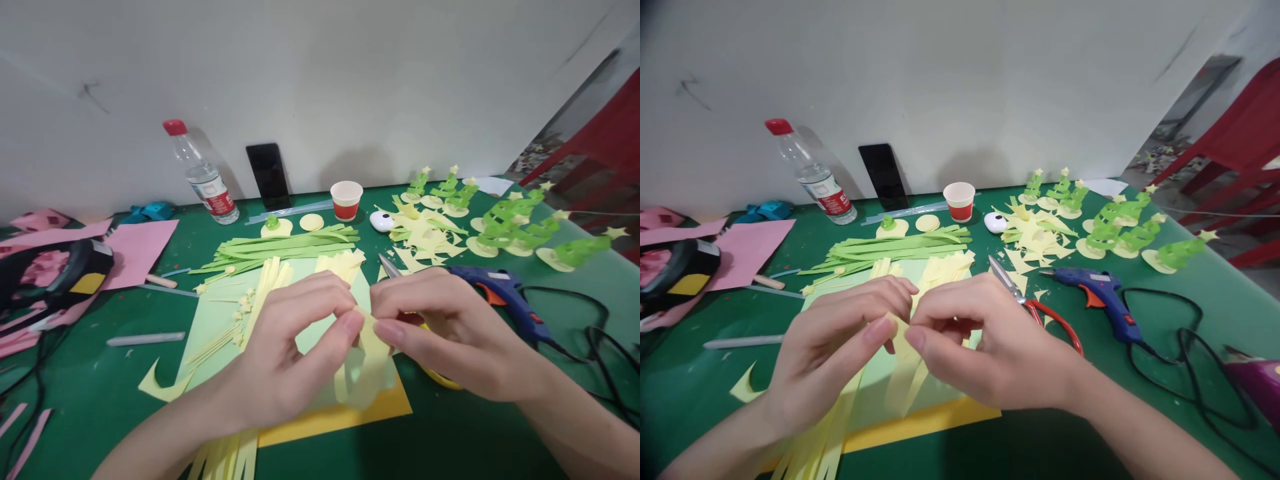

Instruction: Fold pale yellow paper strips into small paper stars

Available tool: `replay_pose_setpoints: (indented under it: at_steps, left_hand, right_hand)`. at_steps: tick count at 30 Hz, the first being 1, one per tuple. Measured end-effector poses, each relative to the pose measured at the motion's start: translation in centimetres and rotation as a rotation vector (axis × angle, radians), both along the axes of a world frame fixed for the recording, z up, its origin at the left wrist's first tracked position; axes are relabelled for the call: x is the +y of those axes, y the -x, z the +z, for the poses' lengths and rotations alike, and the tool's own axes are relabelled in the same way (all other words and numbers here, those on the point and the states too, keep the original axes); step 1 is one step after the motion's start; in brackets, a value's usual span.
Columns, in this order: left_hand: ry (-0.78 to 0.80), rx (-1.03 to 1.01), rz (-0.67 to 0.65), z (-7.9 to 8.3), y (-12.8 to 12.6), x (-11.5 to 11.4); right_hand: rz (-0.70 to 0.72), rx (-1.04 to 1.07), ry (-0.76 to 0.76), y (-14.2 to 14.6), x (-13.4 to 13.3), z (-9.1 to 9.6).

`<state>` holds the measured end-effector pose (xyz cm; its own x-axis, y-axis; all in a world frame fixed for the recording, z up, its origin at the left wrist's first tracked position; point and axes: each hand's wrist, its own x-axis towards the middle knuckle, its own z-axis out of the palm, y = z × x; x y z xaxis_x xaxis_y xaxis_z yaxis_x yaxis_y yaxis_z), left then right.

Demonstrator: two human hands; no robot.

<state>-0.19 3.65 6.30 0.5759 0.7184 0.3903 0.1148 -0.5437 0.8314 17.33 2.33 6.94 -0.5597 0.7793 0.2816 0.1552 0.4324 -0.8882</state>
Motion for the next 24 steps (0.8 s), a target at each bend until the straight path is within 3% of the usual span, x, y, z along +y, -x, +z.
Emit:
replay_pose_setpoints:
  at_steps: [12, 21, 24]
  left_hand:
    - [-0.032, -0.018, 0.037, 0.31, 0.06, 0.21]
    - [-0.003, 0.045, 0.006, -0.08, -0.02, 0.36]
    - [-0.009, 0.023, -0.025, -0.24, 0.05, 0.34]
  right_hand:
    - [-0.094, -0.023, 0.024, -0.05, -0.05, 0.12]
    - [-0.155, -0.058, -0.122, -0.16, 0.29, -0.09]
    - [-0.140, -0.090, -0.100, -0.33, 0.33, -0.18]
